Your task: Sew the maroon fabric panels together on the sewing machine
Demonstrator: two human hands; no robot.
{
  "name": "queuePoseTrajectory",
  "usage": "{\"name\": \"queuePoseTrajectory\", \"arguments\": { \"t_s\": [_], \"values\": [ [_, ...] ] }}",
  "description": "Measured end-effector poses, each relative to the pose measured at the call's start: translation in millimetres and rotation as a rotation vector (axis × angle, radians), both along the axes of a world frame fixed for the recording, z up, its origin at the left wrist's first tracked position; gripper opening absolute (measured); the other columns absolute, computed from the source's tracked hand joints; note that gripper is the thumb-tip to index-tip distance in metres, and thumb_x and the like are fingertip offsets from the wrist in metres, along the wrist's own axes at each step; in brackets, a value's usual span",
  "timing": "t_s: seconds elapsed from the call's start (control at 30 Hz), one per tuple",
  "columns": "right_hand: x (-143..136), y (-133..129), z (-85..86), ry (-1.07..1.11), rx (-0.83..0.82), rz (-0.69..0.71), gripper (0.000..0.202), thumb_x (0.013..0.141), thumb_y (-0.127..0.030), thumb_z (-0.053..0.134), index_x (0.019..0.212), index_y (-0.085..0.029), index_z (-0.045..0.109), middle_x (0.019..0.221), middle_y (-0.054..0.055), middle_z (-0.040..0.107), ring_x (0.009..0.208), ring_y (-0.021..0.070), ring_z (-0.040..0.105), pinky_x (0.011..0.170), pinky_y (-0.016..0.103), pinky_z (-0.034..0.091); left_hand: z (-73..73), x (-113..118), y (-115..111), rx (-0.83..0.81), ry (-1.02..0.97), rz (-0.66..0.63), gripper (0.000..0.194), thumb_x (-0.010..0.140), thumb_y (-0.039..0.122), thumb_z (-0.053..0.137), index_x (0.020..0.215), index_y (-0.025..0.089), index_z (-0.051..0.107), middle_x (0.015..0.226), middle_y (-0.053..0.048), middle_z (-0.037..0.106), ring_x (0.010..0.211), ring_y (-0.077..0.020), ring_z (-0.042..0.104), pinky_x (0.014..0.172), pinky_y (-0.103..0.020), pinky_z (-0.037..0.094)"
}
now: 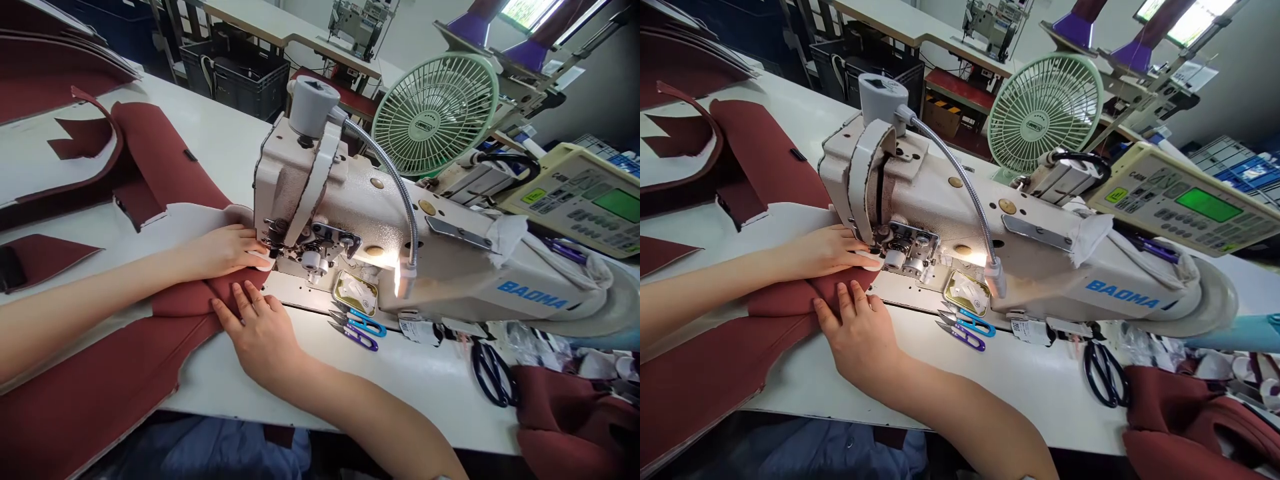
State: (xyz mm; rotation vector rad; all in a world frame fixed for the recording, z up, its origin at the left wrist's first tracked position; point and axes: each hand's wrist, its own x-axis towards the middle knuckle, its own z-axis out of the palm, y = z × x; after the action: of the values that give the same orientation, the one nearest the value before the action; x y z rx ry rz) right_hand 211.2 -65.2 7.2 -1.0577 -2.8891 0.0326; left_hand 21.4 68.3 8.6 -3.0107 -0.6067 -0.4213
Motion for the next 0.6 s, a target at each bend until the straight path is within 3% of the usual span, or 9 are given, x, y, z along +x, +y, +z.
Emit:
{"name": "queuePoseTrajectory", "arguments": {
  "t_s": [0.37, 0.6],
  "values": [
    [11, 14, -5.8, 0.056, -0.034, -0.047, 0.048, 0.106, -0.026, 0.040, 0.154, -0.027, 0.042, 0.155, 0.017, 0.046, 0.143, 0.0314, 0.045, 0.094, 0.043, 0.048, 0.8, 13, 0, 0.148, 0.009, 0.005, 0.020, 0.098, 0.014, 0.056, 0.099, 0.019, 0.075, 0.094, -0.005, 0.068, 0.088, -0.0199, 0.056, 0.082, -0.031, 0.041],
    [15, 20, -11.0, 0.093, -0.013, -0.061, 0.046, 0.106, -0.025, 0.038, 0.152, -0.030, 0.045, 0.155, 0.014, 0.048, 0.143, 0.0294, 0.045, 0.097, 0.042, 0.046, -8.5, 21, -6, 0.064, 0.048, 0.046, 0.014, 0.092, 0.010, 0.060, 0.089, 0.019, 0.070, 0.083, -0.005, 0.065, 0.085, -0.0200, 0.057, 0.079, -0.031, 0.042]
  ]
}}
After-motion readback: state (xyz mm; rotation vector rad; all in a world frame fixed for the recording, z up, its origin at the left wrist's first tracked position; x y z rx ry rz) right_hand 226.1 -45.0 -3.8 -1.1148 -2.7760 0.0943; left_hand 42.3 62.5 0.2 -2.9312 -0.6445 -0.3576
